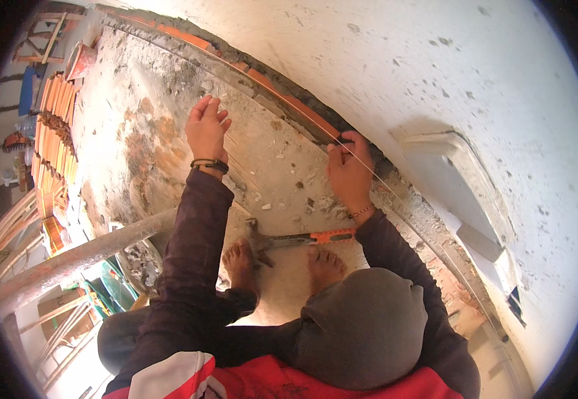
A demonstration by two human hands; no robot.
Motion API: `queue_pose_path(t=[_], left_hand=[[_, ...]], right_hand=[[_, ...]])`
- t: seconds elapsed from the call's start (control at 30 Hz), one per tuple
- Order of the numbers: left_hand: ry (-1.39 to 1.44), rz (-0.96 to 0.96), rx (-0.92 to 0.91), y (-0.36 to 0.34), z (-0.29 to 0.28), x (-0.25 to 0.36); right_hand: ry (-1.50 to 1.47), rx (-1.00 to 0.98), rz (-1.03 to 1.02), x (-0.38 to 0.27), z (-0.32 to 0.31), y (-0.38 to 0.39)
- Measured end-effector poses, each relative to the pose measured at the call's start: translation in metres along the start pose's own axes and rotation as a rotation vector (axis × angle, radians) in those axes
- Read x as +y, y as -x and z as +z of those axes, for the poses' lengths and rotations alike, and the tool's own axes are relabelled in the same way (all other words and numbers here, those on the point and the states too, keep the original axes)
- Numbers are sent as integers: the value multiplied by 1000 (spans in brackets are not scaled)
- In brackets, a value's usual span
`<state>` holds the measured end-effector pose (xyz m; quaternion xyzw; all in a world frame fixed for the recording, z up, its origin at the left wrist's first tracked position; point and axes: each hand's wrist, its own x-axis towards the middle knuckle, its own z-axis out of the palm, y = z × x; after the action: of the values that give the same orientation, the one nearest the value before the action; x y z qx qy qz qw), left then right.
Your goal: The person applies mortar to small clay bricks using a trowel and places them into a gap at the base of a wall, occasionally tapping them with a hammer or adjusting them by hand.
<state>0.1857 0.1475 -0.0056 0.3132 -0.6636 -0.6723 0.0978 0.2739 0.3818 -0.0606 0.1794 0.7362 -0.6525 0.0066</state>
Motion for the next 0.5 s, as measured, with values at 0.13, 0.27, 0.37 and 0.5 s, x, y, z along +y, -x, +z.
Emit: queue_pose_path(t=[0.13, 0.27, 0.37, 0.5], left_hand=[[-9, 38, -14, 3, -3, 11], [-40, 96, -51, 0, -7, 24], [-73, 134, -89, 2, -6, 39], [-170, 181, -153, 7, -13, 67]], right_hand=[[24, 16, -33, 6, -2, -7], [-9, 26, -1, 13, 1, -11], [-23, 29, 33, 12, 0, -10], [-113, -6, 116, 3, 5, 0]])
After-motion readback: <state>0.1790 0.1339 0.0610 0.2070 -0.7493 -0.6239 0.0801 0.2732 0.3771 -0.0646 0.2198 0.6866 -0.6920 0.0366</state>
